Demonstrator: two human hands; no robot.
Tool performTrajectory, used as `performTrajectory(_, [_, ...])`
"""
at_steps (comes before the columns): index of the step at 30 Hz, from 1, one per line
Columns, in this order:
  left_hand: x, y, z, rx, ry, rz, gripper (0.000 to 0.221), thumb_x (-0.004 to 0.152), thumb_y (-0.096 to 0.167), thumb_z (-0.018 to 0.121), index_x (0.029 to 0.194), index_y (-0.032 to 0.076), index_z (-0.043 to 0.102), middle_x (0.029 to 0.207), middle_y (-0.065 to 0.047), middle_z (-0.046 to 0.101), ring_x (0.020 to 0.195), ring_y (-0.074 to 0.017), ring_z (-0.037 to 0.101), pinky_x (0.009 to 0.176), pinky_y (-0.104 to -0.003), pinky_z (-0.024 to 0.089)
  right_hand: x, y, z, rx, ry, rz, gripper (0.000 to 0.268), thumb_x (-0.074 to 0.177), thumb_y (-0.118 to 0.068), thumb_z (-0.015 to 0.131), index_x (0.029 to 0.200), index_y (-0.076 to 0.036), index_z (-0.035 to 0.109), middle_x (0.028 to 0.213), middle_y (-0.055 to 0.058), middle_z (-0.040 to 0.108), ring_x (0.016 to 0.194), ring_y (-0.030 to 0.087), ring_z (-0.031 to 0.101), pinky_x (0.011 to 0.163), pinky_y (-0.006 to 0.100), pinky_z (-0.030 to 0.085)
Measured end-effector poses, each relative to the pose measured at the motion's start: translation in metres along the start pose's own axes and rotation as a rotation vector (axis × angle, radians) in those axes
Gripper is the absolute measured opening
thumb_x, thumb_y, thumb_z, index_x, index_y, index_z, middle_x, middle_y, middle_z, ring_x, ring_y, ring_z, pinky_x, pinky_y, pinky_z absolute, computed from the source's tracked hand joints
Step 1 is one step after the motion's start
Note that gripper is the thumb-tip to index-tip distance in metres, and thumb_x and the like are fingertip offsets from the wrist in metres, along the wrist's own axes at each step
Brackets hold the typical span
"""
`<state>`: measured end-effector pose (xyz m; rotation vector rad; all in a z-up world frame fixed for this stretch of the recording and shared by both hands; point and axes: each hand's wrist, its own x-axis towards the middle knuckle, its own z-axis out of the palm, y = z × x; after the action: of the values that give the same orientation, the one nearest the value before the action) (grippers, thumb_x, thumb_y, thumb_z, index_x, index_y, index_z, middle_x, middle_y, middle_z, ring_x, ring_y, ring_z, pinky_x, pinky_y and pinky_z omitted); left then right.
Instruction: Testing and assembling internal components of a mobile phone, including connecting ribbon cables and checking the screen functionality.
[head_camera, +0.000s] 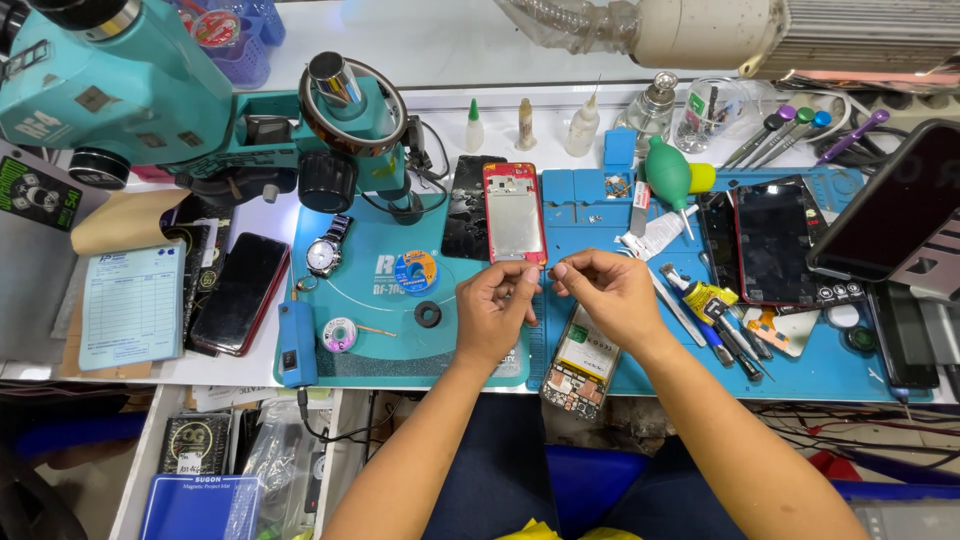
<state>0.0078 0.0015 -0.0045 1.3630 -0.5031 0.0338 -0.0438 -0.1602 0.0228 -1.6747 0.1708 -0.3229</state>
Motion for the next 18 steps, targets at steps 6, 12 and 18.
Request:
performTrajectory(6, [-0.001,0.0,0.0,0.072,0.022,-0.019,0.017,0.097,0.009,0.069,0.092,-0.007,0.073,0.068,-0.018,0.07,0.044,-0.0205,0.068,0.039,-0.029,0.057,0.035,-0.007,-0.026,-0.174,-0.032,-0.161,0.019,0.1,-0.015,0.07,0.087,-0.004,0.08,0.075,0.012,0.074,0.071,0.016,0.068,0.067,0.031,0.058])
performTrajectory(12, [-0.002,-0.001,0.002,0.095,0.015,-0.05,0.016,0.094,0.007,0.072,0.089,-0.007,0.073,0.068,-0.017,0.069,0.043,-0.0213,0.068,0.038,-0.029,0.055,0.134,0.004,-0.086,-0.994,0.16,-0.529,0.02,0.094,0.0,0.07,0.112,-0.004,0.076,0.101,0.013,0.074,0.085,0.032,0.074,0.075,0.044,0.059])
performTrajectory(18, [-0.001,-0.001,-0.001,0.114,0.005,-0.07,0.015,0.094,0.007,0.071,0.089,-0.007,0.073,0.067,-0.017,0.068,0.044,-0.021,0.068,0.039,-0.029,0.056,0.15,-0.014,-0.072,-1.394,-0.094,-0.279,0.047,0.086,0.004,0.064,0.134,0.0,0.068,0.132,0.023,0.068,0.11,0.039,0.072,0.088,0.047,0.06])
